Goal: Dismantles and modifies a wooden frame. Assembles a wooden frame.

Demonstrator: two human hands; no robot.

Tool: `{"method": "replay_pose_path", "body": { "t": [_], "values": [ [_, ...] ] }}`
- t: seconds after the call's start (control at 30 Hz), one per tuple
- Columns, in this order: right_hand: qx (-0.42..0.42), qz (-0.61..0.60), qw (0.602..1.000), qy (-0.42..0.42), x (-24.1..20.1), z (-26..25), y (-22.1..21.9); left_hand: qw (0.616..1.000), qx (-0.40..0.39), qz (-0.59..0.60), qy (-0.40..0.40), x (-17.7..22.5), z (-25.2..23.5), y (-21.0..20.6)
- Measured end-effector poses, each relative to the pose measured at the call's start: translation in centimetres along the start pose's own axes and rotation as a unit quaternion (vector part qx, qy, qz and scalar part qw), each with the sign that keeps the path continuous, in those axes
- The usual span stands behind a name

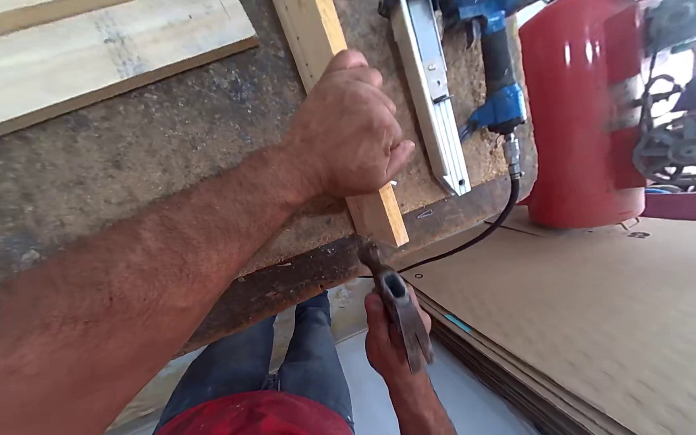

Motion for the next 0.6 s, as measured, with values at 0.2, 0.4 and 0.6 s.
{"method": "replay_pose_path", "body": {
  "t": [0.2,0.4,0.6],
  "values": [
    [0.026,0.017,0.999,0.01,-0.9,0.6,0.7,1.0,0.007,0.012,0.002,0.3,0.1,0.0],
    [0.009,0.007,1.0,-0.003,-0.3,-0.1,0.4,1.0,0.01,0.02,0.007,0.3,0.3,-0.1],
    [0.016,0.04,0.999,0.004,0.1,-0.6,-0.5,0.999,0.025,0.018,0.009,-0.2,0.2,-0.1]
  ]
}}
Point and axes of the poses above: each hand's wrist, its own z-axis away from the middle knuckle, its own y-axis out of the back of the hand, x = y × z, the point moved 6 cm from there along -z, towards the middle knuckle, and after that the axes turned 2 degrees about x, right-handed, at the moved point
